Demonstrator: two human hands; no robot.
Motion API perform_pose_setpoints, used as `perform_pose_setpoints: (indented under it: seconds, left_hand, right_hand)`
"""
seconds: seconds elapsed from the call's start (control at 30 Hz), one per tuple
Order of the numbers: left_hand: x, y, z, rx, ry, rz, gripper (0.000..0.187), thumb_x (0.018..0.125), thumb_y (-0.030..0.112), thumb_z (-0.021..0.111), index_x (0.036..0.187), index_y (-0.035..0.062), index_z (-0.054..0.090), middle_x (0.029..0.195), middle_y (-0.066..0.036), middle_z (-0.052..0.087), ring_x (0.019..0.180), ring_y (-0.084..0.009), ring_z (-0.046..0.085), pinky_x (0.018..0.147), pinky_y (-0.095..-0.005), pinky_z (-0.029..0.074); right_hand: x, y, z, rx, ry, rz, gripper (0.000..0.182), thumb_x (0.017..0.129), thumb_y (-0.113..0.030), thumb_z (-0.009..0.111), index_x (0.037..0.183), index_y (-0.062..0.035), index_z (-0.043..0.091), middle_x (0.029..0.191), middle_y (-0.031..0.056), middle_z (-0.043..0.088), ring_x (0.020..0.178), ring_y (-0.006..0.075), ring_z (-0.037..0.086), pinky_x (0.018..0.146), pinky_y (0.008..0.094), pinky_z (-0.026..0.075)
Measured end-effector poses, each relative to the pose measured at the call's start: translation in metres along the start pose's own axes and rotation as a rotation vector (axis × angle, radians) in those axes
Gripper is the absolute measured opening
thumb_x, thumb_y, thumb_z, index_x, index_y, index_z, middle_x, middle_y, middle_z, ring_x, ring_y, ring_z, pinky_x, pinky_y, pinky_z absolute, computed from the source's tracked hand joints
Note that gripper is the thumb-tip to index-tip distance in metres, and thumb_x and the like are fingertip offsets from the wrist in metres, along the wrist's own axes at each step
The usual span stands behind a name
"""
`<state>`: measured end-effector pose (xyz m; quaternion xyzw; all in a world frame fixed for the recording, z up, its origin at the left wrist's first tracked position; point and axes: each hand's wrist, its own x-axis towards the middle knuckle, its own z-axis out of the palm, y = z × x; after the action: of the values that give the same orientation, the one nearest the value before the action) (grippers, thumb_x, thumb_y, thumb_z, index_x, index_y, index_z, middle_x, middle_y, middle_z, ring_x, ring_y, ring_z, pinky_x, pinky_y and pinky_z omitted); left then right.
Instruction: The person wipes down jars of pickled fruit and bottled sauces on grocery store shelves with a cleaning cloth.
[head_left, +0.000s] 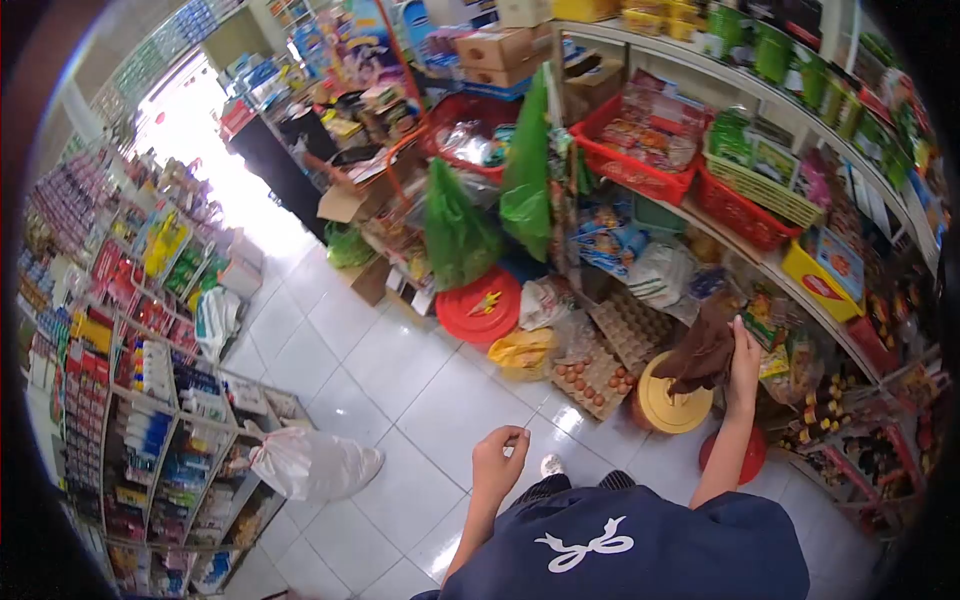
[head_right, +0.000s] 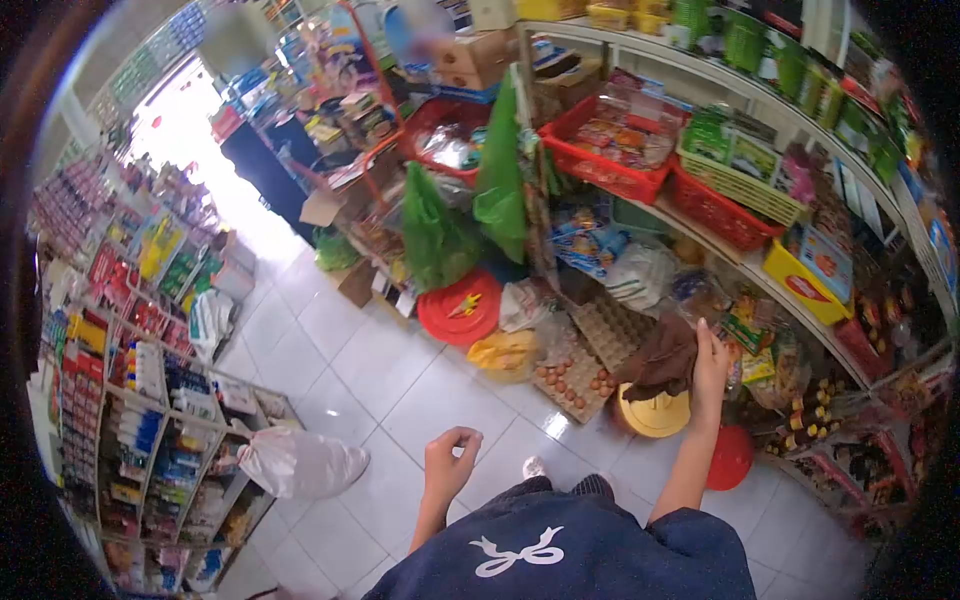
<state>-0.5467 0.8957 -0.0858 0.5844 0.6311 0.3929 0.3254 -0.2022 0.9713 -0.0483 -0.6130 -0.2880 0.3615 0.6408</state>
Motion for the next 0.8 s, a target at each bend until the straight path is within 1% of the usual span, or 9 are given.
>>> perform_pose_setpoints:
  seconds: [0.03,0.17,0.3,0.33,0.43,0.5,0.6,0.67,0.8]
  left_hand:
    - [0.002,-0.007,-0.008,-0.007,0.018,-0.028,0.015,0.076,0.015,0.059,0.077,0.0,0.061,0.071,-0.013,0.062,0.066,-0.02,0.062,0.059,-0.0281,0.046]
    - [0.006,-0.028,-0.036,-0.003,0.08,-0.12,0.014,0.076,0.014,0.059,0.077,0.0,0.061,0.07,-0.012,0.062,0.066,-0.0201,0.063,0.06,-0.0277,0.047]
    - [0.018,-0.043,-0.057,-0.052,0.167,-0.217,0.013,0.076,0.013,0.06,0.076,0.0,0.061,0.07,-0.013,0.062,0.065,-0.0195,0.063,0.06,-0.0275,0.047]
    - [0.022,-0.048,-0.061,-0.055,0.187,-0.228,0.013,0.076,0.012,0.06,0.077,-0.0001,0.061,0.07,-0.012,0.062,0.065,-0.0194,0.063,0.06,-0.0274,0.047]
    - [0.041,-0.063,-0.073,-0.063,0.234,-0.239,0.012,0.076,0.012,0.06,0.077,-0.0002,0.061,0.069,-0.012,0.062,0.065,-0.019,0.063,0.06,-0.0273,0.047]
    - [0.056,-0.071,-0.08,-0.062,0.252,-0.225,0.012,0.076,0.012,0.059,0.077,-0.0003,0.061,0.069,-0.012,0.062,0.065,-0.0188,0.063,0.06,-0.0272,0.047]
    - [0.09,-0.074,-0.097,-0.057,0.239,-0.249,0.013,0.077,0.012,0.059,0.078,-0.0005,0.061,0.069,-0.012,0.062,0.065,-0.0185,0.063,0.06,-0.0271,0.047]
    - [0.117,-0.08,-0.109,-0.055,0.239,-0.229,0.012,0.077,0.012,0.059,0.078,-0.0003,0.061,0.069,-0.013,0.062,0.064,-0.0181,0.063,0.06,-0.0271,0.047]
    - [0.178,-0.092,-0.13,0.017,0.158,-0.17,0.013,0.076,0.013,0.06,0.077,0.0003,0.061,0.069,-0.013,0.062,0.065,-0.0199,0.063,0.061,-0.028,0.047]
  right_hand:
    - [0.001,0.004,0.017,0.095,-0.02,0.051,0.038,0.085,-0.033,0.052,0.087,0.004,0.059,0.085,0.0055,0.058,0.078,0.0115,0.052,0.073,0.024,0.039]
    - [0.021,0.024,0.068,0.069,-0.173,0.036,0.04,0.086,-0.036,0.05,0.087,0.0026,0.059,0.087,0.0067,0.059,0.08,0.0124,0.054,0.071,0.0249,0.041]
    - [0.021,0.014,0.134,0.227,-0.272,0.234,0.039,0.085,-0.038,0.05,0.092,0.0001,0.058,0.089,0.0077,0.059,0.077,0.0147,0.055,0.069,0.0283,0.044]
    - [0.027,0.016,0.148,0.242,-0.286,0.28,0.038,0.084,-0.038,0.051,0.097,-0.0027,0.056,0.096,0.0086,0.057,0.083,0.016,0.055,0.07,0.0301,0.044]
    - [0.041,0.026,0.197,0.408,-0.27,0.34,0.035,0.087,-0.034,0.048,0.103,-0.003,0.052,0.105,0.009,0.054,0.092,0.0188,0.053,0.077,0.0333,0.044]
    - [0.05,0.042,0.226,0.645,-0.167,0.425,0.034,0.088,-0.031,0.045,0.109,-0.004,0.049,0.112,0.0089,0.05,0.098,0.0205,0.05,0.083,0.0363,0.043]
    - [0.072,0.058,0.27,0.961,-0.15,0.547,0.032,0.091,-0.026,0.037,0.116,-0.0065,0.045,0.112,0.0066,0.05,0.096,0.018,0.053,0.077,0.0326,0.047]
    - [0.095,0.079,0.291,1.071,-0.191,0.569,0.038,0.09,-0.027,0.038,0.122,-0.0076,0.04,0.124,0.0095,0.041,0.113,0.0249,0.04,0.098,0.0419,0.031]
    - [0.102,0.08,0.323,1.191,-0.079,0.582,0.042,0.089,-0.033,0.037,0.124,-0.0092,0.039,0.127,0.0084,0.039,0.117,0.026,0.036,0.102,0.0428,0.024]
